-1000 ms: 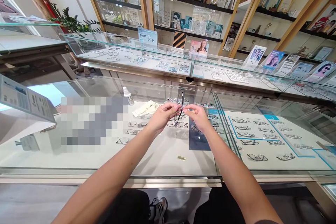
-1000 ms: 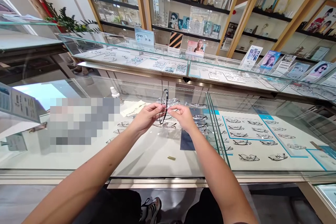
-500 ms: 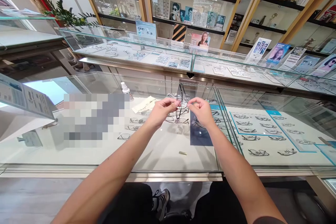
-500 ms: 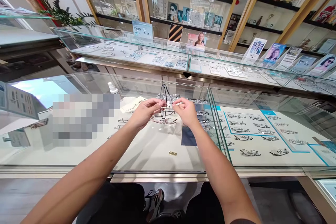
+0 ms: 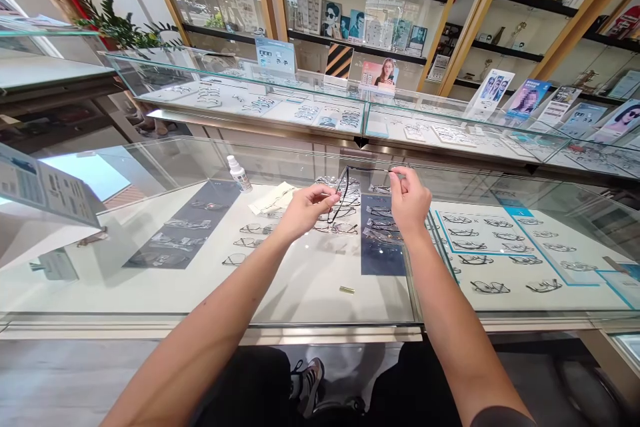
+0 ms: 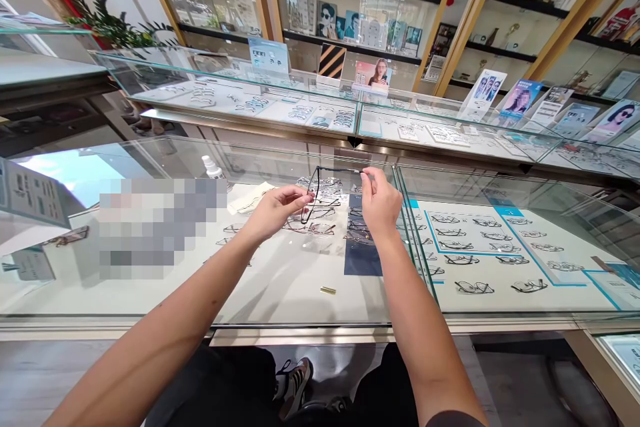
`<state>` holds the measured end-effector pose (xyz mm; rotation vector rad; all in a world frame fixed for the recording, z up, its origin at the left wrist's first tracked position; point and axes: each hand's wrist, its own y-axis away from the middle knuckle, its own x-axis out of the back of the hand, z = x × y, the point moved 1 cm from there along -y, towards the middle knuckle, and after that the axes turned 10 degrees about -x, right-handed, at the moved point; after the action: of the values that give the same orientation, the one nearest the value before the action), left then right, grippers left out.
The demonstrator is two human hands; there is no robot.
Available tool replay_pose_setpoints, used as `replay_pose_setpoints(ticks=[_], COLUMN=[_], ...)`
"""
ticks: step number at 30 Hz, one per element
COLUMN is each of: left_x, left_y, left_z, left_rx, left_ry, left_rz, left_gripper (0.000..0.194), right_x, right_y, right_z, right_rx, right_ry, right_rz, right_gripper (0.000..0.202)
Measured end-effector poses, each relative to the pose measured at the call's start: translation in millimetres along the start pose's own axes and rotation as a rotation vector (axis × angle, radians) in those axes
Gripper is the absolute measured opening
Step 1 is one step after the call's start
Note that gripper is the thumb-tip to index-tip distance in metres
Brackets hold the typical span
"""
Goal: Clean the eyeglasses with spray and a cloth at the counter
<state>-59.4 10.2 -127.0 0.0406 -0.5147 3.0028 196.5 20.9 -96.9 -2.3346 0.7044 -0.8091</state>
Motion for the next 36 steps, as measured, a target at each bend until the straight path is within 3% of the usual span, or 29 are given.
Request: replay_pose_setpoints(ticks=[6, 11, 14, 20, 29, 36], left_x=[-2.8, -7.4, -10.3, -13.8, -10.8, -5.4], left_y=[1.2, 3.6, 5.3, 6.5, 6.0, 3.2], left_z=[1.9, 1.7, 2.7, 3.6, 6.8, 11.8], left_rx=[0.038, 0.013, -0.02, 0.001, 0.019, 0.009], left_ry=[0.095, 0.102, 0.089, 0.11, 0.18, 0.236], left_rz=[0.064, -0.01, -0.069, -0.035, 0.101, 0.207], left_gripper=[0.055, 0.049, 0.044, 0.047, 0.05, 0.051], right_x=[-6.1, -21.6, -27.9, -28.8, -27.2, -25.7], right_y=[16.0, 38.3, 42.8, 38.4, 30.2, 25.8], right_z=[-13.2, -27.1, -27.4, -23.1, -16.2, -12.6], right_rx=[0.006, -0.034, -0.088, -0.157, -0.215, -0.231], right_ry=[-0.078, -0.185, -0.211, -0.23, -0.248, -0.241], right_rz=[0.001, -0.312, -0.407, -0.389, -0.336, -0.314], right_gripper=[0.028, 0.029, 0.031, 0.034, 0.06, 0.049])
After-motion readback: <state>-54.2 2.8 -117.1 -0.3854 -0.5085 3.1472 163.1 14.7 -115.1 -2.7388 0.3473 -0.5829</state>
